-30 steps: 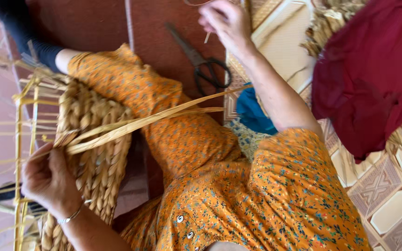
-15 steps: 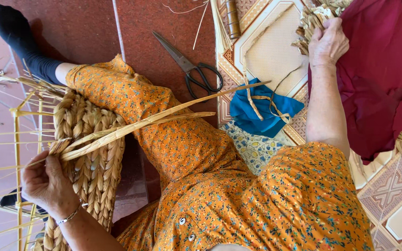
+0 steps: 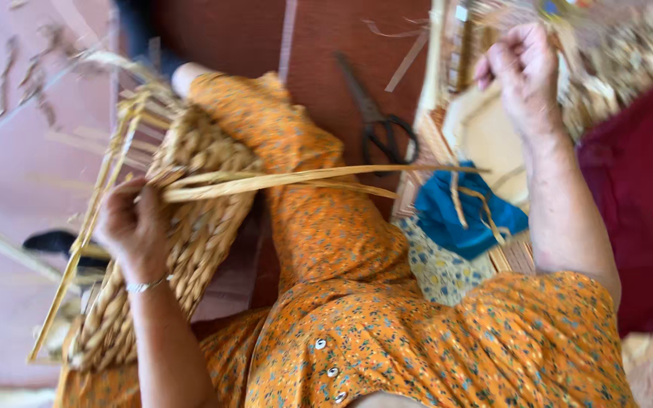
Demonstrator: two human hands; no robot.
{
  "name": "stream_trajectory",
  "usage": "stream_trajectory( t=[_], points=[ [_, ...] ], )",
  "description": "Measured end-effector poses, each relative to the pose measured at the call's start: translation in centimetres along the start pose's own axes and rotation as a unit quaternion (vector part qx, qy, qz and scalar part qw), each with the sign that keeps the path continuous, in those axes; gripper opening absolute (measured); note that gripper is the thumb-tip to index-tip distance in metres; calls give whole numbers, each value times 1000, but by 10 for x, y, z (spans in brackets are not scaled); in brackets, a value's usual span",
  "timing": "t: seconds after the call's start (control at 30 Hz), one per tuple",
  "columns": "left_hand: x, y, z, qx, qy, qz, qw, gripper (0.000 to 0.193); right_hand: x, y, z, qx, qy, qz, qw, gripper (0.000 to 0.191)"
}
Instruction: The person trims excess bamboo strands from the rim of a partially woven basket using shears, then continues weaving the rim by hand, interlacing bamboo strips through the vertical stakes.
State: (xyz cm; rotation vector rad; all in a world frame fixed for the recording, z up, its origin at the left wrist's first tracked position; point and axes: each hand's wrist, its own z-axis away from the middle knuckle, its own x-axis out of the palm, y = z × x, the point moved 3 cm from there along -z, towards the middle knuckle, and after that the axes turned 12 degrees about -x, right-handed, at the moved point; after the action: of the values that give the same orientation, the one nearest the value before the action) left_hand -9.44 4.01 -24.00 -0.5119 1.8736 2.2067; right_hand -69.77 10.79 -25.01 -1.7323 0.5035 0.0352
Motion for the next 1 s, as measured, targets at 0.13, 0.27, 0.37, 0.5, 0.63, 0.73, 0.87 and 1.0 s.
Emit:
stream_trajectory(
  t=[0.13, 0.27, 0.37, 0.5, 0.63, 0.73, 0.87, 1.0],
  points=[
    [16, 22, -5, 89, 107, -183, 973, 15, 142, -76, -60, -39, -168, -73, 982, 19],
    [23, 30, -11, 138, 171, -191, 957, 22, 280, -156, -80, -272, -297, -8, 915, 10],
    [24, 27, -16, 141, 154, -156, 966, 18, 351, -184, -83, -368, -303, 2, 879, 15],
    [20, 24, -18, 207, 142, -215, 944, 15, 396, -187, -79, -408, -310, 75, 856, 17],
    [15, 23, -15, 240, 127, -234, 934, 14, 411, -177, -78, -414, -331, 136, 837, 22],
    [16, 23, -16, 248, 112, -239, 932, 16, 424, -168, -77, -429, -348, 187, 812, 29],
    [23, 19, -37, 187, 115, -210, 953, 16, 428, -162, -75, -463, -325, 198, 800, 30],
    [26, 8, -70, 33, 96, -148, 984, 22, 409, -154, -89, -213, -398, 46, 891, 22]
  ],
)
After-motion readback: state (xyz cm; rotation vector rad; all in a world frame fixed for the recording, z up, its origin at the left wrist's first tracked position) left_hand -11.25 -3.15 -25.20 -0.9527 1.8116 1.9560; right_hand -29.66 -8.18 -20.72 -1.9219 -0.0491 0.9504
